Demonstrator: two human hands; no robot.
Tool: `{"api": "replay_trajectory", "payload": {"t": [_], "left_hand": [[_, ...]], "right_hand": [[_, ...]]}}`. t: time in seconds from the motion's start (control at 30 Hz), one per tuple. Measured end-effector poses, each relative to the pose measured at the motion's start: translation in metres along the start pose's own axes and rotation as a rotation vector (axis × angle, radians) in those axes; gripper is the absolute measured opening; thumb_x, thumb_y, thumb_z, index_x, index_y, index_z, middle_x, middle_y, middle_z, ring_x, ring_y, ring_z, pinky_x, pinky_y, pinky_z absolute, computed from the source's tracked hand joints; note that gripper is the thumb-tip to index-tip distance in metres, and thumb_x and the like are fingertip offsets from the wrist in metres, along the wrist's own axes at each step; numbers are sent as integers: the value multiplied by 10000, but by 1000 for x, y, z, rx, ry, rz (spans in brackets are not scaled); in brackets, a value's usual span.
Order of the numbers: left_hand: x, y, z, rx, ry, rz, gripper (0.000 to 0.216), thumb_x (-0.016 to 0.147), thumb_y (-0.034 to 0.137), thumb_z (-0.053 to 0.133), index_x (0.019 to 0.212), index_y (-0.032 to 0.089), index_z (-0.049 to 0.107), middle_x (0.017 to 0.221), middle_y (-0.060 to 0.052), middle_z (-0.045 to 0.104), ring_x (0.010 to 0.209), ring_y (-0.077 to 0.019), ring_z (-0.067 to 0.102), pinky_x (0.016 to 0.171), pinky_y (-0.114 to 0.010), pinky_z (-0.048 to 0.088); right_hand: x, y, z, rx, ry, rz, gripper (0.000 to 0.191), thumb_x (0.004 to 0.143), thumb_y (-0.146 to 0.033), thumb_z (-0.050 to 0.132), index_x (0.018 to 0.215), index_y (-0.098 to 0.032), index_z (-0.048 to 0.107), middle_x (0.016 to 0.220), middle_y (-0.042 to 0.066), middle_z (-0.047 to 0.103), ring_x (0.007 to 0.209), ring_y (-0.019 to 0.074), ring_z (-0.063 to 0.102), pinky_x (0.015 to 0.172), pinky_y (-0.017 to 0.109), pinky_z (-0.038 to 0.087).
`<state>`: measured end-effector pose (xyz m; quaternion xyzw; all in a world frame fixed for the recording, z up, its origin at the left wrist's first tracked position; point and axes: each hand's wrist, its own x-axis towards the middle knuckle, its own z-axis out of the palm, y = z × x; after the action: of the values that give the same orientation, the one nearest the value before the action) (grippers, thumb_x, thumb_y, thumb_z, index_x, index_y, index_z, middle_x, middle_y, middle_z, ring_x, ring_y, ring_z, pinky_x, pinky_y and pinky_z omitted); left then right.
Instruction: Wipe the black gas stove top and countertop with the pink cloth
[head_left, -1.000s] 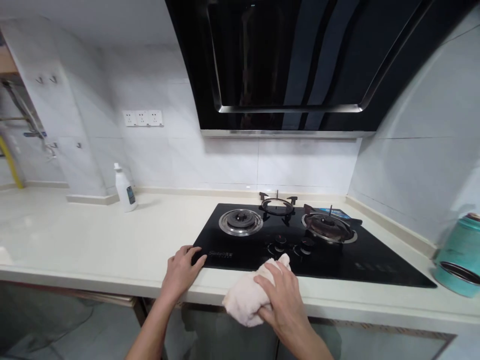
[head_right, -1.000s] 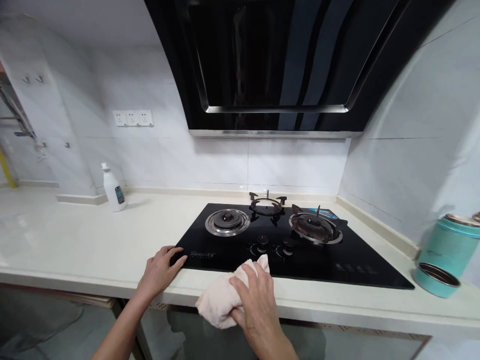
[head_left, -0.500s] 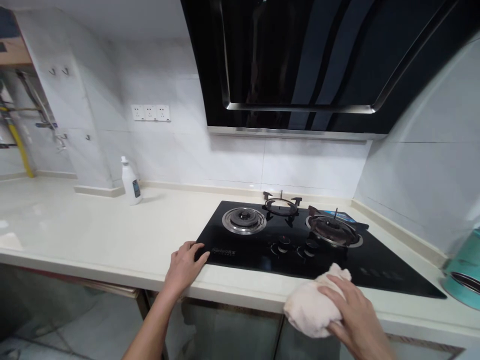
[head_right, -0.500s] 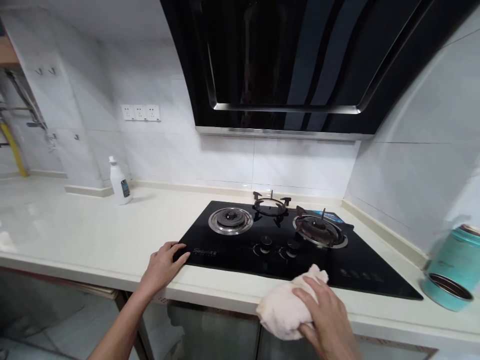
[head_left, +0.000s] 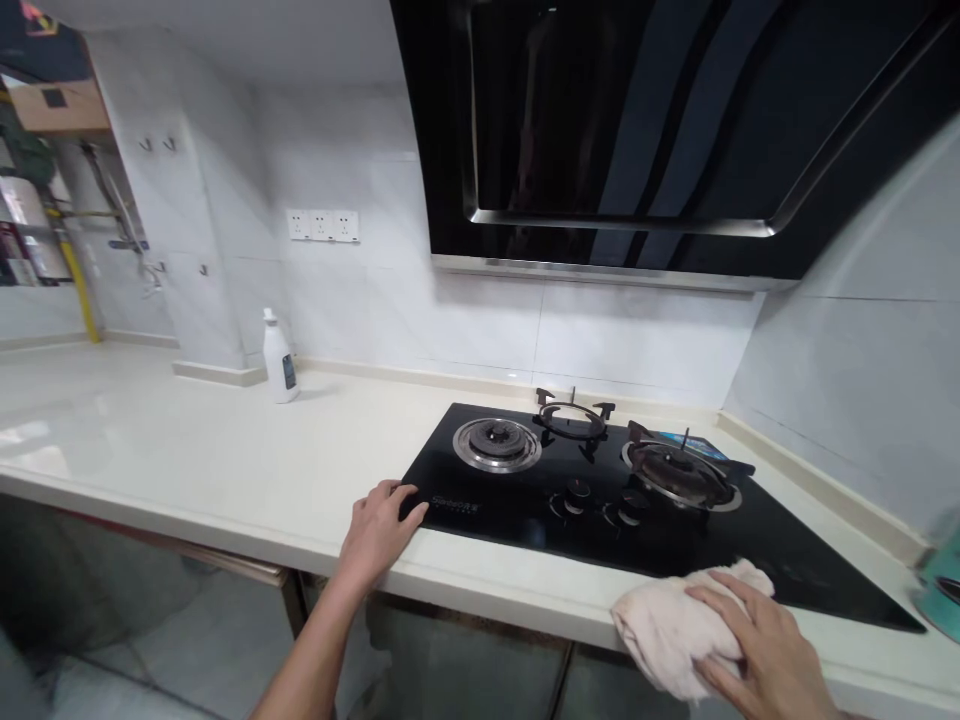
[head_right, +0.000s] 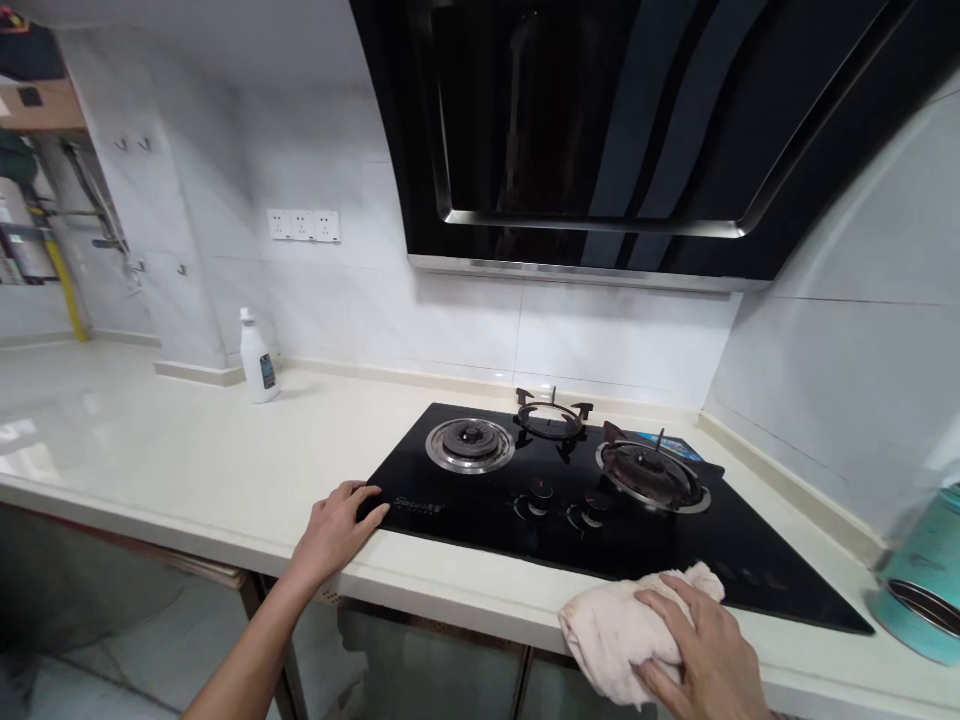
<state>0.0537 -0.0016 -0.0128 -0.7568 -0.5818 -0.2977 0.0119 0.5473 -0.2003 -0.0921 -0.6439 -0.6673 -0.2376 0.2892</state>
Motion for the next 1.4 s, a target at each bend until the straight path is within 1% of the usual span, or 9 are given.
{"api": "replay_trajectory", "payload": {"t": [0.13,0.23,0.5,0.63,0.77,0.9,1.07,1.27,1.4], "left_hand": [[0,-1,1,-8,12,0,376,948,463,510,1181,230,691,1278,-115,623,1229,-299,574,1066,-500,395],[-1,-1,1,-10,18,4,374,948,461,513,1177,226,693,1272,-118,627,1214,-296,581,1057,-495,399],[-2,-1,1,-8,24,4,360,948,452,514,1169,233,696,1264,-116,636,1210,-296,585,1051,-489,404],[-2,1,-2,-14,12,5,366,950,455,512,1172,230,696,1265,-120,632,1211,-303,585,1042,-487,409],[-2,1,-2,-24,5,-3,363,953,443,518,1181,219,691,1273,-126,624,1220,-302,574,1047,-497,399],[-2,-1,1,-33,15,1,352,947,446,538,1175,227,693,1256,-117,634,1203,-293,582,1050,-488,395],[-3,-3,4,-29,37,14,332,946,430,550,1168,234,699,1245,-109,637,1200,-290,586,1038,-476,404],[-4,-1,0,-48,19,-3,324,947,422,553,1168,236,699,1259,-108,629,1216,-294,581,1051,-483,399],[-5,0,-2,-61,13,-6,320,948,426,557,1160,235,702,1259,-106,628,1217,-294,580,1053,-482,396]], "right_hand": [[13,-11,4,-8,-90,-11,481,742,-442,699,1222,-405,699,1328,38,618,1140,329,590,866,446,492],[27,-30,8,-10,-152,-1,458,775,-482,698,1232,-452,681,1331,22,625,1130,331,592,812,434,494],[70,-121,18,-15,-92,-44,328,839,-556,681,1129,-403,680,1210,46,656,965,313,584,728,424,419],[86,-168,23,8,-52,-81,351,822,-546,731,1109,-354,667,1180,64,642,973,319,559,767,452,408],[101,-213,24,82,-73,-88,328,849,-539,725,1083,-317,661,1159,74,631,990,322,544,812,484,409],[108,-240,25,140,-95,-97,324,864,-546,714,1092,-324,655,1193,65,622,1046,338,539,860,519,414],[100,-234,30,202,-55,-148,369,867,-524,710,1175,-335,632,1242,65,610,1102,334,534,904,532,427],[89,-201,37,189,-66,-222,435,822,-529,717,1215,-363,631,1293,50,616,1101,315,557,787,404,474],[80,-172,40,134,-63,-199,437,827,-539,698,1228,-380,632,1308,39,627,1081,314,584,738,388,489]]}}
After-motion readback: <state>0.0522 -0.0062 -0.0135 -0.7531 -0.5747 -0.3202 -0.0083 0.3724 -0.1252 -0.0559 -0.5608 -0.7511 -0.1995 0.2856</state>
